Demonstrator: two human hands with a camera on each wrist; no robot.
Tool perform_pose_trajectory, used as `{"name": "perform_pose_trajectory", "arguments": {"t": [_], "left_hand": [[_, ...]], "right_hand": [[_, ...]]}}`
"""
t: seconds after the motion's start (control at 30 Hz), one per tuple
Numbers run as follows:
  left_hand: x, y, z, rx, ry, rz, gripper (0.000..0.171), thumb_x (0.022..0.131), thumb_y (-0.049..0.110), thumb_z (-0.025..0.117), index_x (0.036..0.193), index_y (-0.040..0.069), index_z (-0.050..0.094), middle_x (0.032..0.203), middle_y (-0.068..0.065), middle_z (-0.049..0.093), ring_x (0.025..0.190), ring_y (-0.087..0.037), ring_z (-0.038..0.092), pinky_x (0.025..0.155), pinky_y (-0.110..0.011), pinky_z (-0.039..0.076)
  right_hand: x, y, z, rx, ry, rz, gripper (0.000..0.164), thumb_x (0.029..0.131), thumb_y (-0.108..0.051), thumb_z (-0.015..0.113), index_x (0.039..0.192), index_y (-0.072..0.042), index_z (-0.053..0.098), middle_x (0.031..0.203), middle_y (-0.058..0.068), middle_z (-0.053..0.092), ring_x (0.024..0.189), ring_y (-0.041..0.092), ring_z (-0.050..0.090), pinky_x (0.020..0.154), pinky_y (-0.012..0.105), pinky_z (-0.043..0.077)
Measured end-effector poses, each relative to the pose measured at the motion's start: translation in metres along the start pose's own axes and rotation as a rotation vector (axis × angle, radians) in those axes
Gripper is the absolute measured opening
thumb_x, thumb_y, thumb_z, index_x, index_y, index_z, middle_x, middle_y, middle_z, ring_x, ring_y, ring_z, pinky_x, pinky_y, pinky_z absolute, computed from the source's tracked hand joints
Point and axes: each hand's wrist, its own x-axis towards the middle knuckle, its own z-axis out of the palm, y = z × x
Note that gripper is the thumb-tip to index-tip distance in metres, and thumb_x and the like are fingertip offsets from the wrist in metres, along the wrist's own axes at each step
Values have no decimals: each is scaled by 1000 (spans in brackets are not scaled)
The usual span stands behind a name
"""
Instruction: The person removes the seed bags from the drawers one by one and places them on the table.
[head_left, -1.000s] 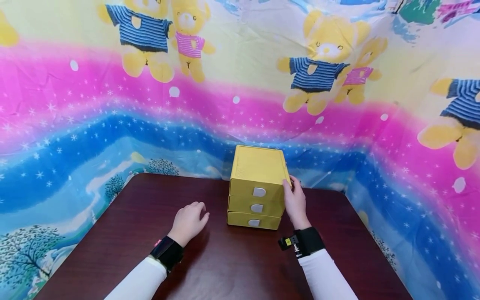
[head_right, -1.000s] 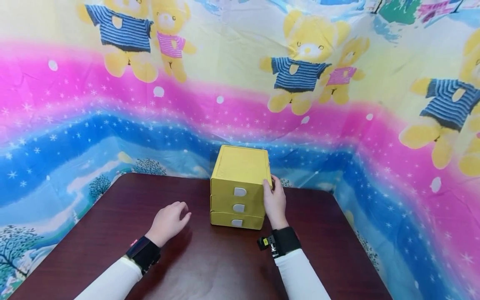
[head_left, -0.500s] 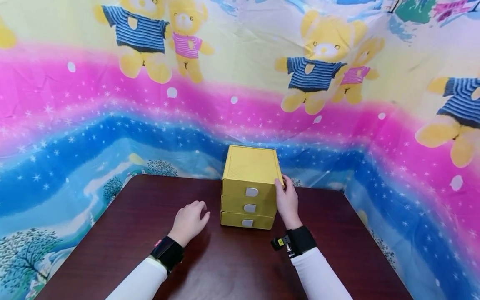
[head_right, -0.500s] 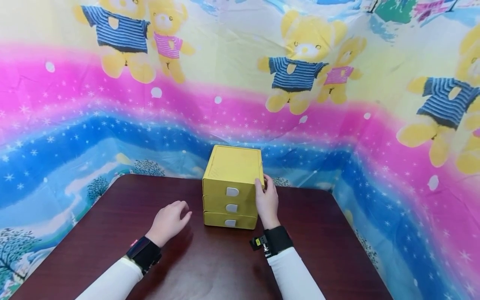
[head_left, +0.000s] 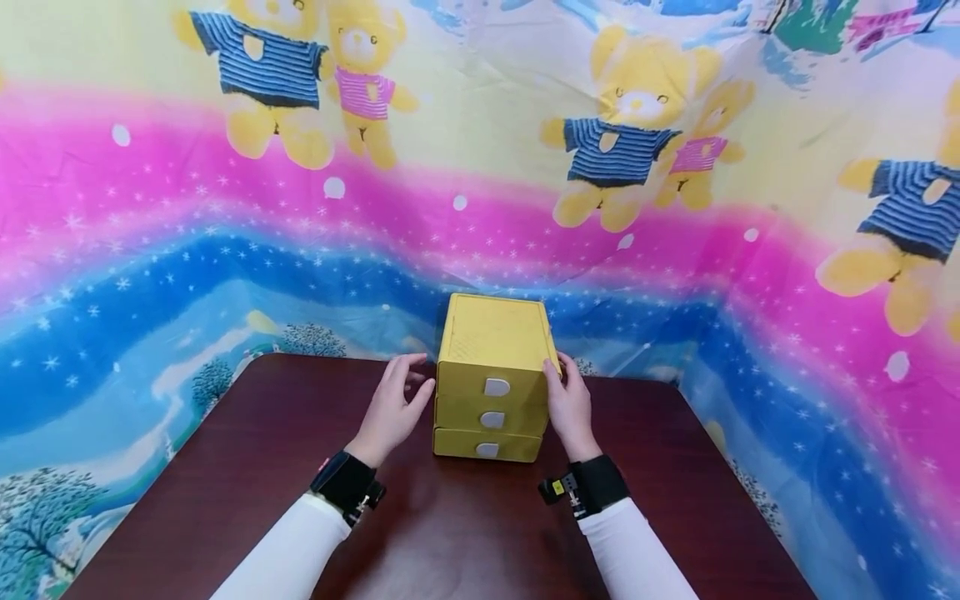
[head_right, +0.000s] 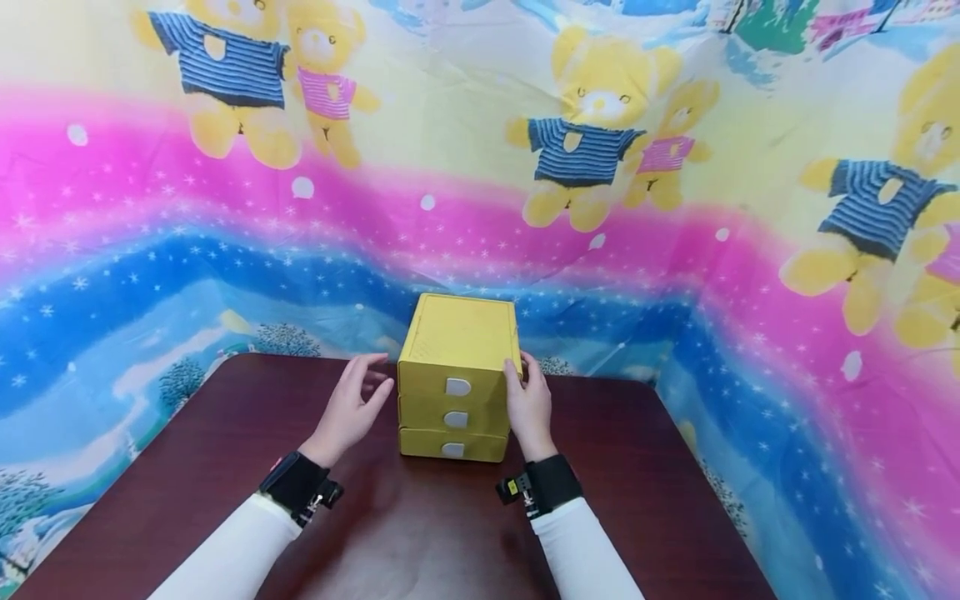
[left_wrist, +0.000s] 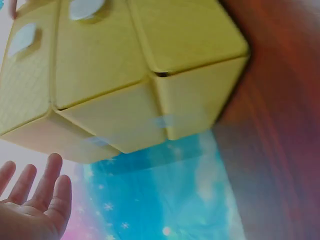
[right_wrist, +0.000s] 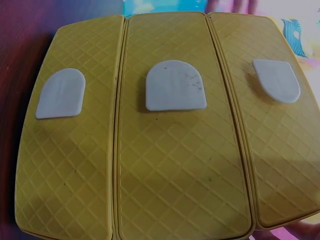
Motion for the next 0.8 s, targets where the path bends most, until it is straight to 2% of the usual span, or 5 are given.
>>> {"name": "perform_pose_trajectory", "arguments": {"t": [0.1, 0.27, 0.5, 0.8], "left_hand": [[10, 6, 1, -34, -8, -1, 41, 107, 24, 55, 145, 12, 50, 141, -11, 50, 115, -26, 61, 97, -50, 51], [21, 10, 4, -50, -25, 7, 33, 108, 22, 51, 140, 12, 56, 141, -8, 52, 113, -25, 61, 93, -45, 52], [27, 11, 6, -51, -23, -24, 26, 108, 21, 51, 132, 14, 60, 140, -6, 56, 119, -27, 60, 94, -47, 52], [34, 12, 5, -123, -37, -80, 21, 106, 20, 55, 126, 15, 61, 146, -6, 54, 117, -31, 63, 94, -49, 53]], "right_hand": [[1, 1, 0, -3, -6, -6, 64, 105, -56, 45, 154, -16, 40, 152, 14, 47, 132, 33, 53, 104, 52, 47], [2, 3, 0, -11, -3, -10, 65, 105, -57, 44, 155, -15, 40, 152, 14, 47, 132, 33, 53, 104, 51, 47], [-1, 2, 3, -1, 19, -13, 63, 106, -54, 44, 154, -13, 40, 152, 15, 47, 133, 34, 52, 105, 52, 46], [-1, 2, 5, -34, 46, -38, 61, 108, -48, 42, 154, -8, 39, 154, 19, 42, 135, 37, 49, 106, 54, 44]]}}
